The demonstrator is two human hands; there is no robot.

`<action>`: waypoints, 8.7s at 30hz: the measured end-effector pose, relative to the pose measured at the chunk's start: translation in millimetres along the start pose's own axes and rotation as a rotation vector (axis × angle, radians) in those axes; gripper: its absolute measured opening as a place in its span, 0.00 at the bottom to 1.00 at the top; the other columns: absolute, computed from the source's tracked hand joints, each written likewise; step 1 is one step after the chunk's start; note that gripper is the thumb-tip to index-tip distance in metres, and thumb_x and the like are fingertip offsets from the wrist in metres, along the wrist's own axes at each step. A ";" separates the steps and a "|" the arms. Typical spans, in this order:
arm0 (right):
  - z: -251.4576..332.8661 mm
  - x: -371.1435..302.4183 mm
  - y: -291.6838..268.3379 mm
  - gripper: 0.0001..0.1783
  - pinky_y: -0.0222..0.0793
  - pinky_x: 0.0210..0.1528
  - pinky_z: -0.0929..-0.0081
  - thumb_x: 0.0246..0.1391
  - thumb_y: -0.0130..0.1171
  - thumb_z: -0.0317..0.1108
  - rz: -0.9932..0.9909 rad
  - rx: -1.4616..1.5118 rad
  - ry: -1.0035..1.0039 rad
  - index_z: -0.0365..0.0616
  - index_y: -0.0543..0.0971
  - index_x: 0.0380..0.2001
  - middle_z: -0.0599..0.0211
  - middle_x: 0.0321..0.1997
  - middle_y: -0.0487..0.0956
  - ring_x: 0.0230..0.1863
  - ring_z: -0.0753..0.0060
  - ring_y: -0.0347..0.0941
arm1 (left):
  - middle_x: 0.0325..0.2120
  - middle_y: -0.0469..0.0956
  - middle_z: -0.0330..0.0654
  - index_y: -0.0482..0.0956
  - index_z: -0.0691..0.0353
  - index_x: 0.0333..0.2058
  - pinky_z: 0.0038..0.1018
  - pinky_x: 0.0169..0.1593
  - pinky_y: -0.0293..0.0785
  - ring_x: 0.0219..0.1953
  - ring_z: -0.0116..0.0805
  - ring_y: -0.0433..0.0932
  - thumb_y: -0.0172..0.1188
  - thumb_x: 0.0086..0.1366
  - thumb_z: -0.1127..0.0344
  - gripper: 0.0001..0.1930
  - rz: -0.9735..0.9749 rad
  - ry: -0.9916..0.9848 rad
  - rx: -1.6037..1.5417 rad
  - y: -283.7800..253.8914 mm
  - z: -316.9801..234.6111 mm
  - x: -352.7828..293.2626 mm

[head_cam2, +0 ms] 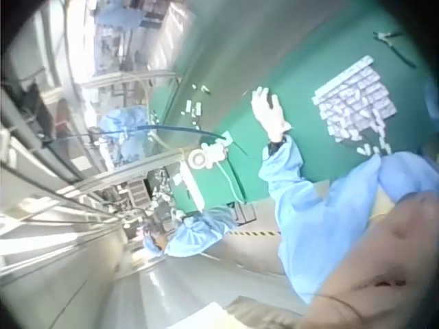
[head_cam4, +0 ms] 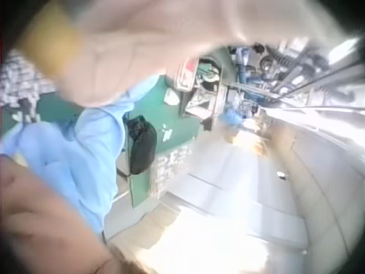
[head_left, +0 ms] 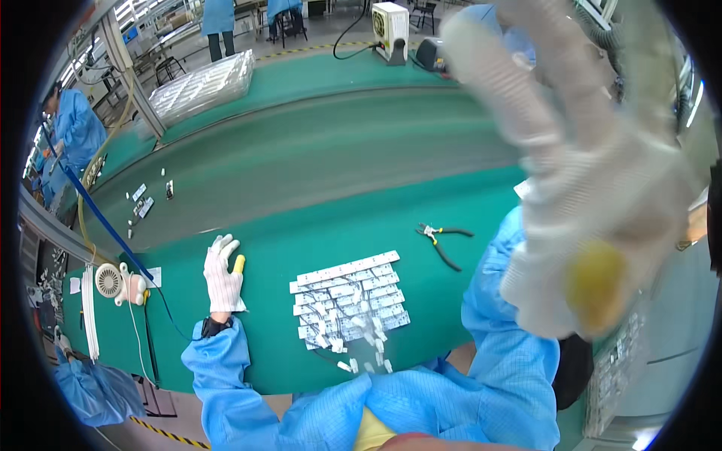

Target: Assembling small plastic components onto electronic circuit strips at a manual assembly station.

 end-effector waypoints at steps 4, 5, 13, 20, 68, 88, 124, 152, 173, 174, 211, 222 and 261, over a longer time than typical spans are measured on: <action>-10.0 8.2 -7.2 0.37 0.65 0.57 0.56 0.43 0.65 0.31 0.325 -0.337 0.025 0.38 0.65 0.58 0.47 0.61 0.65 0.60 0.45 0.65 | 0.47 0.74 0.43 0.73 0.57 0.43 0.39 0.60 0.63 0.55 0.46 0.70 0.60 0.47 0.82 0.22 -0.012 0.024 -0.015 -2.4 1.7 -0.9; -37.3 -7.7 -4.7 0.31 0.65 0.58 0.58 0.44 0.62 0.26 0.458 -0.519 0.043 0.39 0.68 0.55 0.51 0.60 0.66 0.59 0.50 0.65 | 0.47 0.74 0.43 0.73 0.57 0.43 0.39 0.60 0.63 0.55 0.46 0.70 0.60 0.47 0.82 0.22 -0.013 0.030 -0.018 -3.1 2.0 -2.2; -151.6 -147.0 -21.5 0.20 0.64 0.56 0.60 0.45 0.63 0.35 0.905 -1.336 0.171 0.47 0.75 0.44 0.64 0.50 0.73 0.55 0.54 0.68 | 0.45 0.76 0.43 0.74 0.60 0.41 0.34 0.56 0.67 0.53 0.44 0.72 0.56 0.46 0.86 0.22 -0.009 -0.060 -0.200 -21.1 -34.3 -2.6; -136.0 -129.2 -31.9 0.16 0.71 0.47 0.72 0.43 0.64 0.23 0.444 -0.520 0.676 0.42 0.79 0.39 0.64 0.45 0.78 0.46 0.66 0.75 | 0.47 0.76 0.44 0.76 0.62 0.43 0.32 0.54 0.68 0.51 0.39 0.74 0.60 0.56 0.75 0.14 0.191 -0.002 -0.509 -43.7 -108.2 4.1; -54.9 -133.2 -31.5 0.30 0.67 0.24 0.85 0.55 0.57 0.48 0.016 -0.107 0.640 0.31 0.70 0.50 0.62 0.22 0.78 0.22 0.77 0.74 | 0.33 0.79 0.43 0.81 0.62 0.40 0.22 0.33 0.76 0.31 0.31 0.79 0.70 0.43 0.52 0.27 0.054 -0.126 -0.867 -81.2 -146.5 -32.9; -54.6 -135.1 -18.0 0.35 0.68 0.20 0.86 0.47 0.64 0.50 -0.037 -0.024 0.723 0.32 0.71 0.49 0.55 0.35 0.78 0.20 0.76 0.75 | 0.35 0.80 0.48 0.78 0.69 0.40 0.32 0.48 0.73 0.39 0.38 0.78 0.65 0.54 0.63 0.18 -0.018 -0.119 -0.790 -83.4 -135.1 -42.3; -53.4 -128.4 -11.1 0.22 0.74 0.36 0.80 0.54 0.59 0.36 0.097 0.110 0.876 0.34 0.72 0.49 0.60 0.38 0.79 0.31 0.76 0.77 | 0.40 0.78 0.51 0.72 0.73 0.49 0.26 0.50 0.71 0.42 0.34 0.77 0.67 0.55 0.57 0.29 -0.122 -0.584 -0.972 -75.4 -120.7 -53.0; -59.2 -128.5 3.2 0.32 0.69 0.22 0.83 0.50 0.62 0.44 0.109 0.010 0.873 0.30 0.69 0.51 0.54 0.34 0.79 0.21 0.72 0.76 | 0.35 0.79 0.40 0.71 0.70 0.53 0.17 0.43 0.69 0.37 0.22 0.74 0.63 0.57 0.53 0.31 0.065 -0.587 -0.853 -73.2 -115.6 -37.3; -68.3 -133.9 -10.5 0.35 0.65 0.22 0.87 0.49 0.62 0.52 0.078 -0.139 0.799 0.33 0.71 0.50 0.59 0.29 0.79 0.20 0.77 0.73 | 0.35 0.79 0.42 0.73 0.71 0.51 0.17 0.41 0.69 0.36 0.23 0.74 0.60 0.61 0.56 0.26 -0.058 -0.502 -0.810 -75.5 -124.6 -41.9; -65.0 -133.5 -9.2 0.35 0.65 0.22 0.87 0.49 0.62 0.52 0.064 -0.157 0.802 0.33 0.71 0.50 0.59 0.29 0.79 0.20 0.77 0.73 | 0.34 0.79 0.40 0.72 0.71 0.51 0.17 0.39 0.68 0.35 0.22 0.74 0.58 0.63 0.54 0.26 -0.017 -0.532 -0.747 -76.6 -124.8 -37.6; -100.0 -132.6 -11.9 0.28 0.69 0.28 0.85 0.56 0.53 0.55 0.130 -0.148 0.837 0.36 0.76 0.39 0.68 0.21 0.76 0.20 0.78 0.73 | 0.44 0.78 0.51 0.75 0.71 0.41 0.23 0.43 0.74 0.34 0.32 0.81 0.53 0.65 0.71 0.10 0.055 -0.475 -1.043 -68.2 -110.5 -50.1; -77.3 -135.9 -6.2 0.24 0.69 0.18 0.80 0.56 0.56 0.50 0.190 -0.036 0.862 0.34 0.77 0.32 0.59 0.18 0.77 0.17 0.72 0.74 | 0.36 0.80 0.47 0.76 0.73 0.43 0.22 0.39 0.74 0.31 0.32 0.80 0.48 0.69 0.66 0.15 -0.032 -0.634 -0.849 -62.5 -111.5 -45.8; -95.6 -123.8 -4.7 0.15 0.76 0.41 0.65 0.45 0.67 0.32 -0.019 0.263 0.777 0.37 0.78 0.37 0.57 0.36 0.78 0.39 0.57 0.78 | 0.42 0.77 0.47 0.64 0.65 0.57 0.37 0.59 0.61 0.52 0.40 0.71 0.41 0.65 0.37 0.36 0.237 -0.308 -0.870 -79.4 -103.9 -31.8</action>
Point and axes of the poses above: each hand's wrist, its own x-axis towards the middle knuckle, its own y-axis out of the palm, z = x × y, the point moved 4 cm from there along x, towards the middle knuckle
